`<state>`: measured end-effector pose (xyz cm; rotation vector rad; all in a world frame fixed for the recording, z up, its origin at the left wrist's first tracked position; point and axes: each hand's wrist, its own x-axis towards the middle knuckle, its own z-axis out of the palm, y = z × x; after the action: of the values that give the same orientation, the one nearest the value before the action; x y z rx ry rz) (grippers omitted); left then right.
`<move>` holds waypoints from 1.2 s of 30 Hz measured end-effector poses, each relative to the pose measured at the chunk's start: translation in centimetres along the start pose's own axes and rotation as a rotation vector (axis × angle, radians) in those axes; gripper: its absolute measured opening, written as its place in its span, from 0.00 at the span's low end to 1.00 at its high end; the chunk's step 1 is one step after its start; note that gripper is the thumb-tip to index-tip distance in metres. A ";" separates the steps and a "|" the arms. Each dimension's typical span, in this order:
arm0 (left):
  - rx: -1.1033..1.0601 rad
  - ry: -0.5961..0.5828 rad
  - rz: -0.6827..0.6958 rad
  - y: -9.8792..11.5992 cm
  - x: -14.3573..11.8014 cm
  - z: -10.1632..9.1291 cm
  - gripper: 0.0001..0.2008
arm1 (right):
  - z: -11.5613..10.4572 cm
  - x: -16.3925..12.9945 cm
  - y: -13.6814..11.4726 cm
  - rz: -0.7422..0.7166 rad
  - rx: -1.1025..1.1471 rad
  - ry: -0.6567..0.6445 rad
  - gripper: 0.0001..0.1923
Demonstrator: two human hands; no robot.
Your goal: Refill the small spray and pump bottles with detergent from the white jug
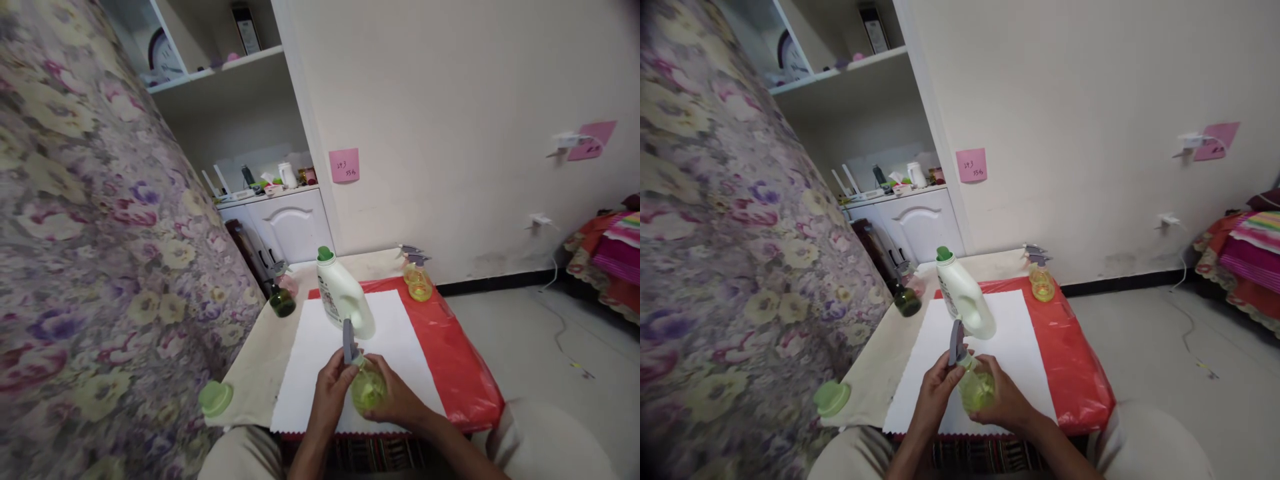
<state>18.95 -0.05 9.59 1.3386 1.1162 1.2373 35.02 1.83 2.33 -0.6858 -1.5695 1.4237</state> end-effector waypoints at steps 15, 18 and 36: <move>-0.179 0.096 -0.036 1.1 0.1 -0.1 0.21 | 1.1 0.0 -1.5 0.129 0.776 -0.059 0.36; -0.201 0.101 -0.040 1.2 0.2 -0.2 0.21 | 1.8 -0.1 -0.5 0.193 0.863 0.033 0.28; -0.210 0.253 -0.016 0.2 0.1 -0.8 0.21 | 1.0 -0.8 1.2 0.462 1.025 0.018 0.22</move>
<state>18.14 0.12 9.85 1.0350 1.1313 1.4982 34.32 0.93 1.04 -0.4140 -0.4880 2.2569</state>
